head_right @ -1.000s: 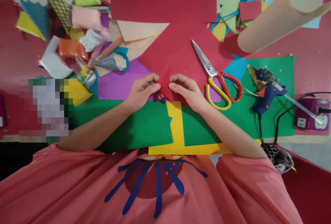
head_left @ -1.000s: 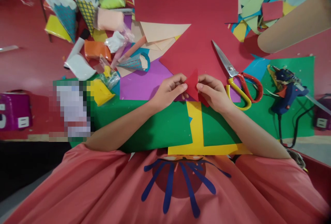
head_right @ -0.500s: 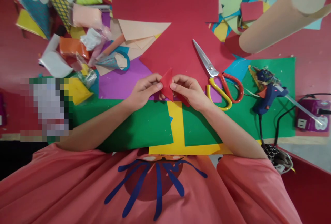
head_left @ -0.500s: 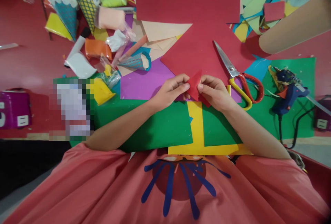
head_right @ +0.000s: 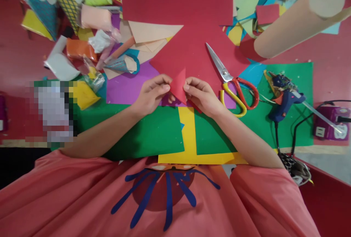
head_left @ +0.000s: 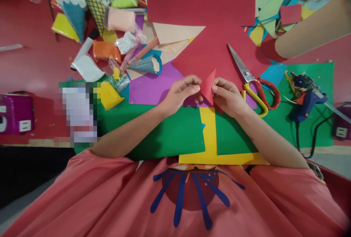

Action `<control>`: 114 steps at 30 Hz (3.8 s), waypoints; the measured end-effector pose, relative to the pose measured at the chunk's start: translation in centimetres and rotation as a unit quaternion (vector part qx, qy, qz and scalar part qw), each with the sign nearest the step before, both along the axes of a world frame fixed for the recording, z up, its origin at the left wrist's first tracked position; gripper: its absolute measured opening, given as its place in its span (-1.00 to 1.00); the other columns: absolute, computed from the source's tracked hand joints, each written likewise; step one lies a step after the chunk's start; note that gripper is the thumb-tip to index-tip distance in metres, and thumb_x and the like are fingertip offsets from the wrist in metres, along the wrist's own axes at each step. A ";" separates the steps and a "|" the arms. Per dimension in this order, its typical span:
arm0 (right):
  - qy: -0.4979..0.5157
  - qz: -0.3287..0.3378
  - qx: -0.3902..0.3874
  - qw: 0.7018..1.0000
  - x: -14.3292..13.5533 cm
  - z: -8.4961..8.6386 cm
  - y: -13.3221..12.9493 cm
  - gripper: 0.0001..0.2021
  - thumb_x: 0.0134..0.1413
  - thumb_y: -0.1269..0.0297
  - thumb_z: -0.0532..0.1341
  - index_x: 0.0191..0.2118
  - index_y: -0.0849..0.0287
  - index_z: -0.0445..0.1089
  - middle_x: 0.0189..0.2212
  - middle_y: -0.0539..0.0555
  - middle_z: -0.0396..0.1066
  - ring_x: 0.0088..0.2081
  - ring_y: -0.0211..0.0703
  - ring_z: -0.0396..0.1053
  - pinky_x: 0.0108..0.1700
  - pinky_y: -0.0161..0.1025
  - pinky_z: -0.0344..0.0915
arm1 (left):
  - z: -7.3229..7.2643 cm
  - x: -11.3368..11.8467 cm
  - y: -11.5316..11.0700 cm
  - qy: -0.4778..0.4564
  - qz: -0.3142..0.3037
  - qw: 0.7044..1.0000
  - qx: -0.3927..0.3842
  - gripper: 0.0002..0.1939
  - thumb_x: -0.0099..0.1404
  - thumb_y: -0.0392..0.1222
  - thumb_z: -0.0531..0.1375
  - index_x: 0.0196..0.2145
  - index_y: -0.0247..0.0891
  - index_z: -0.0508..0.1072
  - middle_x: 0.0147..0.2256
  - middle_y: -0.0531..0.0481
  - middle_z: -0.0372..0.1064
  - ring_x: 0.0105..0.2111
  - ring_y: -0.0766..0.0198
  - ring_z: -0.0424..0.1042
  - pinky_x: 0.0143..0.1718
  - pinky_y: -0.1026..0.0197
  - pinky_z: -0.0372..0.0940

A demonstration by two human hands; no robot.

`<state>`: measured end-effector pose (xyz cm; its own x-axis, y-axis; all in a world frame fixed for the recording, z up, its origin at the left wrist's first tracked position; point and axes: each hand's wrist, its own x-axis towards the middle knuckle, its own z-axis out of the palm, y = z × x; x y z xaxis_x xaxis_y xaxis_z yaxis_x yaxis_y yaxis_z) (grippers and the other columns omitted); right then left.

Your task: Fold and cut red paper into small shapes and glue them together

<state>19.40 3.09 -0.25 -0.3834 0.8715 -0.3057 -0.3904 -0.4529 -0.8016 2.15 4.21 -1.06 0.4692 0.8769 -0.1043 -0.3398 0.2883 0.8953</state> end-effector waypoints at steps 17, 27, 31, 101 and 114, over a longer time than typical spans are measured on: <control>0.015 -0.020 0.064 0.998 0.5 -0.4 0.0 -0.77 -0.07 0.19 0.40 -0.37 0.15 0.37 -0.56 -0.12 0.33 -0.52 -0.43 0.29 -0.44 -0.43 0.28 | 0.1 -0.3 0.3 0.066 0.054 0.994 0.071 -0.65 0.14 0.08 0.31 -0.48 -0.25 0.34 -0.67 0.18 0.26 -0.70 0.53 0.20 -0.67 0.43 0.12; -0.121 -0.012 0.128 0.984 0.2 0.3 -0.3 -0.73 -0.16 0.23 0.43 -0.47 0.17 0.33 -0.53 -0.09 0.43 -0.47 -0.34 0.43 -0.39 -0.36 0.36 | 0.0 -0.5 0.1 0.149 0.091 0.962 0.209 -0.72 0.23 0.02 0.24 -0.44 -0.24 0.37 -0.52 0.12 0.31 -0.54 0.48 0.30 -0.50 0.38 0.21; -0.171 -0.004 0.181 0.968 0.5 0.4 -0.4 -0.75 -0.06 0.24 0.38 -0.50 0.18 0.30 -0.50 -0.05 0.42 -0.44 -0.35 0.38 -0.37 -0.35 0.28 | -0.3 -0.5 0.0 0.194 0.071 0.947 0.247 -0.74 0.24 0.01 0.24 -0.41 -0.24 0.41 -0.46 0.08 0.39 -0.47 0.43 0.35 -0.42 0.34 0.24; -0.193 -0.102 0.233 0.948 1.4 -0.6 -1.0 -0.86 0.13 0.26 0.21 -0.21 0.02 0.49 -0.25 -0.04 0.51 -0.23 -0.21 0.43 -0.19 -0.23 0.38 | -1.0 -0.8 -0.2 0.317 0.091 0.771 0.545 -0.67 0.23 -0.28 0.19 -0.03 -0.11 0.38 -0.21 -0.02 0.39 -0.20 0.28 0.43 -0.19 0.19 0.35; -0.253 -0.079 0.333 0.905 0.7 -0.5 -1.3 -0.85 0.07 0.24 0.29 -0.21 0.05 0.41 -0.26 0.00 0.47 -0.25 -0.26 0.46 -0.16 -0.23 0.44 | -1.1 -0.9 -0.2 0.230 0.155 0.876 0.395 -0.87 0.25 -0.07 0.26 -0.32 -0.16 0.51 -0.37 0.03 0.54 -0.37 0.35 0.51 -0.32 0.26 0.39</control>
<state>20.08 1.75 -0.72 -0.1958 0.9588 0.2059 0.0847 0.2257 -0.9705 1.27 3.99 -2.16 0.2636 0.8382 0.4774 0.1568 -0.5256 0.8362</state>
